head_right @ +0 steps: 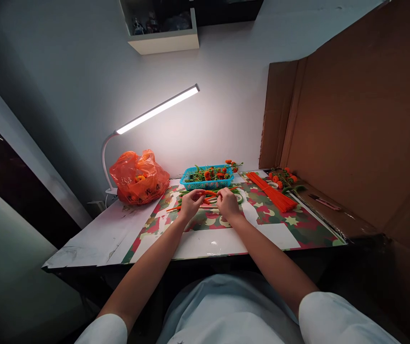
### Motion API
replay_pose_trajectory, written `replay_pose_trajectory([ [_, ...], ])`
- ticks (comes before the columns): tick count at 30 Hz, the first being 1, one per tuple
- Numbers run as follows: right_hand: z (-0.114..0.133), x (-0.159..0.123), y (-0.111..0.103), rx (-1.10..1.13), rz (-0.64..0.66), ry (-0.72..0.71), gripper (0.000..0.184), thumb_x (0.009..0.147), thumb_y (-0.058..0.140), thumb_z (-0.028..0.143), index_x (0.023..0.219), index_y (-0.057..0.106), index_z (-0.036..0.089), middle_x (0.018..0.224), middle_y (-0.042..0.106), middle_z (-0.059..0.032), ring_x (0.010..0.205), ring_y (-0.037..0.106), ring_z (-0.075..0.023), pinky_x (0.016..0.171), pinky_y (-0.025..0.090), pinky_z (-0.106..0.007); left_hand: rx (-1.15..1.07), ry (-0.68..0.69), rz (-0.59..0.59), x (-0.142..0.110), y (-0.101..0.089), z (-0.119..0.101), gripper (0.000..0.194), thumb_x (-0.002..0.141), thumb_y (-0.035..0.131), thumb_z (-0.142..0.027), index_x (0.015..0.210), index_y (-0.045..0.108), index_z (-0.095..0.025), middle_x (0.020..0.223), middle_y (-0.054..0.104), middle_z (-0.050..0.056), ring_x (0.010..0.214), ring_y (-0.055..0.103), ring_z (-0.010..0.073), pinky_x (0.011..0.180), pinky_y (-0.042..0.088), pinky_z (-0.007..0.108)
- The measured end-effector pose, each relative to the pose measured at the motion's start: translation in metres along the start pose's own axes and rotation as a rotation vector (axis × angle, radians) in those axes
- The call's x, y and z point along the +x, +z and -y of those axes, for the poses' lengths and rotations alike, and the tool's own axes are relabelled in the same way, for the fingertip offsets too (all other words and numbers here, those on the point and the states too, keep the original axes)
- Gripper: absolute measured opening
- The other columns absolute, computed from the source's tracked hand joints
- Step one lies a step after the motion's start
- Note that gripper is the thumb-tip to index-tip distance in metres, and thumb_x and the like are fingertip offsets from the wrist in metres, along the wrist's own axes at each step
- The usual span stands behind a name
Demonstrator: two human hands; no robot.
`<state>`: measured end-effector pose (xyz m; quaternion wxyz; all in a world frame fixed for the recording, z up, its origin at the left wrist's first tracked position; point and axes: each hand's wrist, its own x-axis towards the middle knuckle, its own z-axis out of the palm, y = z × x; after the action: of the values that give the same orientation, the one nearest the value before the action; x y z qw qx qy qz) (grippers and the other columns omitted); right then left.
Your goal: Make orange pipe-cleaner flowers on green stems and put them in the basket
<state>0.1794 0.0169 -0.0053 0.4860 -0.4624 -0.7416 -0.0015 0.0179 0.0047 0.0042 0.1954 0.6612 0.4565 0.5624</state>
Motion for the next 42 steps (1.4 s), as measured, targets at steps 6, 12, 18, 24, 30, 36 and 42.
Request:
replay_pose_trajectory([
  [6,0.0,0.0,-0.001,-0.058,0.045,-0.021,0.021,0.076,0.042,0.007,0.076,0.061,0.016,0.08,0.059,-0.0081,0.071,0.054,-0.0188,0.061,0.038,-0.027,0.089,0.093,0.023,0.0,-0.001,0.003,0.016,0.076,0.057,-0.017,0.086,0.068,-0.016,0.075,0.07,0.005,0.062,0.064,0.0134,0.057,0.05,0.023],
  [12,0.002,-0.001,0.0,-0.069,0.047,-0.013,0.019,0.075,0.043,0.007,0.074,0.059,0.017,0.078,0.058,-0.0071,0.071,0.053,-0.0183,0.06,0.037,-0.027,0.252,0.171,0.048,0.002,0.0,0.009,0.019,0.073,0.055,-0.01,0.084,0.07,-0.017,0.077,0.071,0.004,0.065,0.063,0.0134,0.065,0.051,0.025],
  [18,0.0,0.0,0.001,0.001,0.043,0.01,0.019,0.074,0.043,0.007,0.07,0.058,0.017,0.074,0.059,-0.0063,0.068,0.054,-0.0174,0.06,0.039,-0.026,0.296,0.183,0.086,0.002,-0.001,0.009,0.019,0.073,0.056,-0.01,0.083,0.07,-0.017,0.077,0.071,0.004,0.065,0.063,0.0135,0.066,0.05,0.025],
  [24,-0.005,0.001,0.001,0.077,0.061,0.036,0.02,0.075,0.044,0.008,0.07,0.06,0.017,0.075,0.063,-0.0059,0.072,0.058,-0.0176,0.064,0.043,-0.027,0.222,0.176,0.15,0.003,-0.002,0.011,0.018,0.076,0.056,-0.014,0.086,0.07,-0.016,0.083,0.071,0.006,0.069,0.065,0.0141,0.064,0.051,0.024],
  [30,0.001,0.002,-0.005,0.155,0.069,0.135,0.014,0.073,0.051,0.011,0.068,0.061,0.018,0.071,0.066,-0.0046,0.068,0.06,-0.0169,0.064,0.045,-0.027,0.101,0.118,0.164,0.003,-0.002,0.012,0.015,0.077,0.058,-0.018,0.086,0.069,-0.015,0.08,0.071,0.007,0.065,0.067,0.0152,0.058,0.053,0.023],
  [36,0.008,0.001,-0.01,0.263,0.056,0.241,0.009,0.071,0.055,0.016,0.068,0.063,0.018,0.065,0.067,-0.0025,0.06,0.06,-0.0154,0.059,0.046,-0.026,-0.112,-0.016,0.179,0.003,-0.003,0.008,0.02,0.075,0.063,-0.027,0.088,0.068,-0.014,0.078,0.071,0.007,0.061,0.067,0.0153,0.057,0.054,0.025],
  [42,0.006,0.001,-0.008,0.364,0.023,0.346,0.009,0.067,0.062,0.022,0.072,0.065,0.016,0.069,0.069,-0.0048,0.064,0.064,-0.0175,0.06,0.05,-0.027,-0.288,-0.117,0.087,0.007,-0.002,0.01,0.038,0.067,0.072,-0.038,0.094,0.066,-0.013,0.088,0.071,0.009,0.072,0.067,0.0175,0.065,0.056,0.029],
])
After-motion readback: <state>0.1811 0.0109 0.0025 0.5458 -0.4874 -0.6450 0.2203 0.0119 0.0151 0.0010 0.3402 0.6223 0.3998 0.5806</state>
